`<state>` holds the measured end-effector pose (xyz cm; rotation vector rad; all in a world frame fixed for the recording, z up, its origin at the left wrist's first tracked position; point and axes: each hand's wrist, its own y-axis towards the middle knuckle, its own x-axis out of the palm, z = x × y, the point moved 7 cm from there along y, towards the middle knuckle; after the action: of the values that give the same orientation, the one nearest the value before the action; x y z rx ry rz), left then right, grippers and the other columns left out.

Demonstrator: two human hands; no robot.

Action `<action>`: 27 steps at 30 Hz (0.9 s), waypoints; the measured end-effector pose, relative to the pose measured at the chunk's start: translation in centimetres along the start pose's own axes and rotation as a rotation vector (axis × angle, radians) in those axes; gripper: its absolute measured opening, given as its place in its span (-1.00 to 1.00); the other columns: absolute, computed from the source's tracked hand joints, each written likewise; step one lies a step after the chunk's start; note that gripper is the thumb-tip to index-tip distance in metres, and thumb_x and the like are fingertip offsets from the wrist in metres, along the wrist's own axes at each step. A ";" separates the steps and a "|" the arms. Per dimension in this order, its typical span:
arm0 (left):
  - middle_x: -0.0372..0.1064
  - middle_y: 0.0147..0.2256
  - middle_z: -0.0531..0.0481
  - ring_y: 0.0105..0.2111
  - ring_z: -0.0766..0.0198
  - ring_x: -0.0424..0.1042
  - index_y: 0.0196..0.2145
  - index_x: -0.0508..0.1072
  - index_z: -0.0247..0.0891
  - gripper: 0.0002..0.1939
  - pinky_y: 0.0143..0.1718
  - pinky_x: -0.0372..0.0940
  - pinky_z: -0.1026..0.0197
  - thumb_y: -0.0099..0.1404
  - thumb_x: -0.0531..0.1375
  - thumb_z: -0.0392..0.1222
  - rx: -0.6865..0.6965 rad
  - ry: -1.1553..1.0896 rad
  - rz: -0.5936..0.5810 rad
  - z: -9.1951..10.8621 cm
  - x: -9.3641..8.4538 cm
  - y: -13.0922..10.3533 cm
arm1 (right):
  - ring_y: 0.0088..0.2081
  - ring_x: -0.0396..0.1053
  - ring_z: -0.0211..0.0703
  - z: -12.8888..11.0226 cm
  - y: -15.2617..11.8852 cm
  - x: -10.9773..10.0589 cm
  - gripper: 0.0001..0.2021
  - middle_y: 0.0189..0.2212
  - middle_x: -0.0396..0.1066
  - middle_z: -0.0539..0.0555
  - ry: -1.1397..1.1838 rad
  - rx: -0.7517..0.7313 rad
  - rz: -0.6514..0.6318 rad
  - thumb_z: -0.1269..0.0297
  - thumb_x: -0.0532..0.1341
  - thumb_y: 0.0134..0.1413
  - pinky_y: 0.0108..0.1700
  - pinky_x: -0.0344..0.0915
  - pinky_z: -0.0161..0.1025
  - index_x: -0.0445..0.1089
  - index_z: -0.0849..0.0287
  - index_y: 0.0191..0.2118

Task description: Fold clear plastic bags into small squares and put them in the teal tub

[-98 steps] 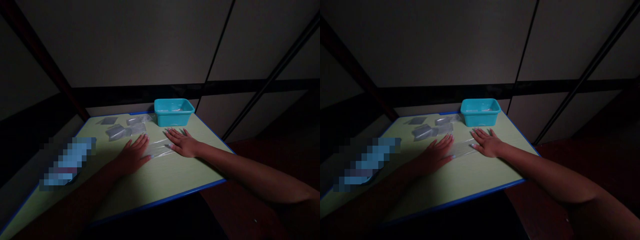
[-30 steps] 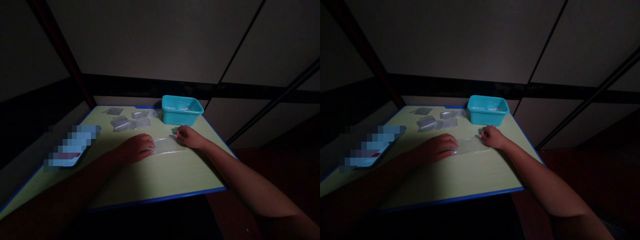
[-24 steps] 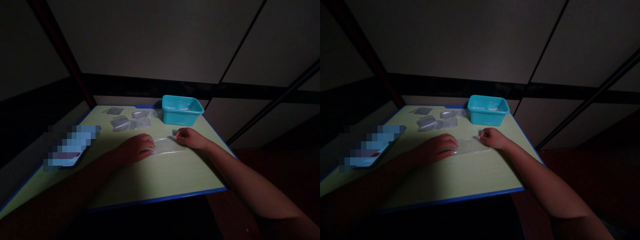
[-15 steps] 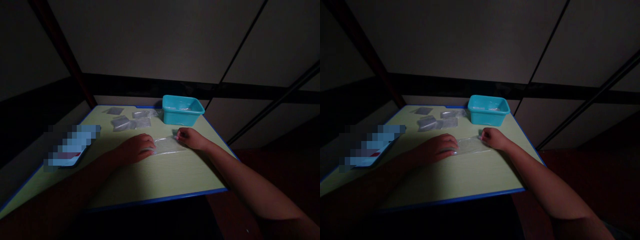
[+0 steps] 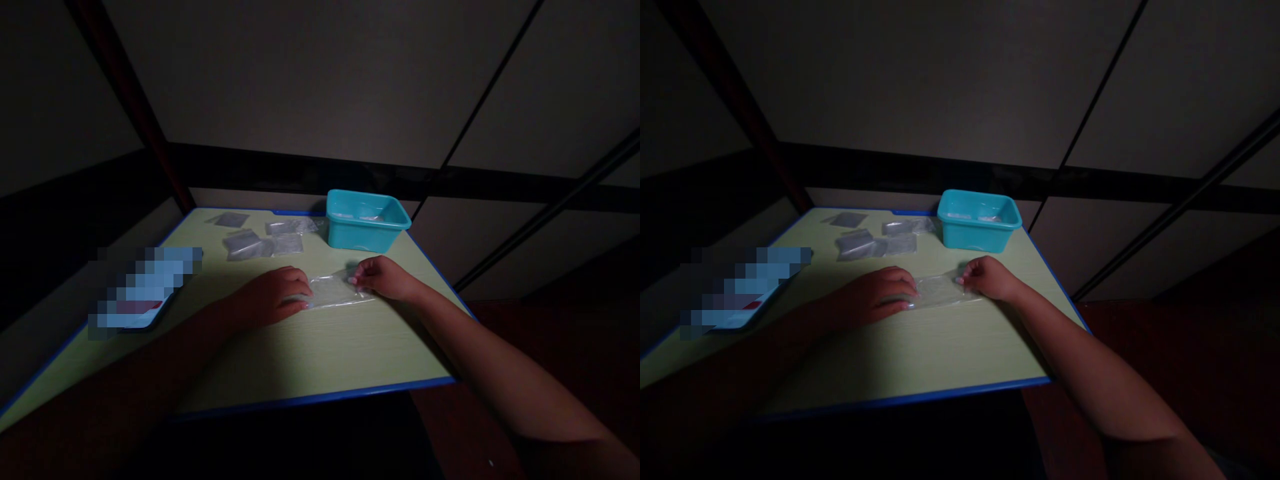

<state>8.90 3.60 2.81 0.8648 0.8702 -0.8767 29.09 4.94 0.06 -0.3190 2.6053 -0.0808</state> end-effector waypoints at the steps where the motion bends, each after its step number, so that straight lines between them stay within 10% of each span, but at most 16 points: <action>1: 0.39 -0.16 -0.11 -0.16 0.18 0.37 -0.17 0.47 -0.26 -0.80 -0.11 0.28 0.14 0.33 0.10 -0.18 -0.003 0.000 -0.003 0.0 0.0 0.0 | -0.61 0.18 -0.33 -0.1 0.0 0.0 -0.63 -0.66 0.36 -0.02 0.004 -0.006 0.007 -0.03 0.33 -0.25 -0.53 0.08 -0.32 0.28 0.19 -0.58; 21: 0.36 -0.10 -0.11 -0.08 0.16 0.33 -0.09 0.44 -0.25 -0.74 -0.04 0.26 0.09 0.35 0.07 -0.13 -0.018 0.066 0.172 -1.4 -1.3 -0.2 | -0.80 0.08 -0.42 -0.8 -0.9 0.5 -0.74 -0.75 0.30 -0.09 0.053 0.033 0.051 0.09 0.20 0.02 -0.76 -0.04 -0.45 0.21 0.16 -0.46; 27: 0.42 -0.09 -0.07 -0.11 0.18 0.40 -0.17 0.53 -0.19 -0.77 -0.05 0.26 0.11 0.34 0.14 -0.08 0.065 0.071 -0.014 -2.0 0.4 -0.3 | -0.80 0.08 -0.42 -0.5 -0.8 0.4 -0.72 -0.76 0.31 -0.08 0.095 0.043 0.045 0.07 0.23 -0.02 -0.76 -0.03 -0.45 0.24 0.17 -0.48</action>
<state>8.30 5.13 1.63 0.9519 0.9140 -0.8945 28.66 4.11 0.43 -0.2468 2.6995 -0.1391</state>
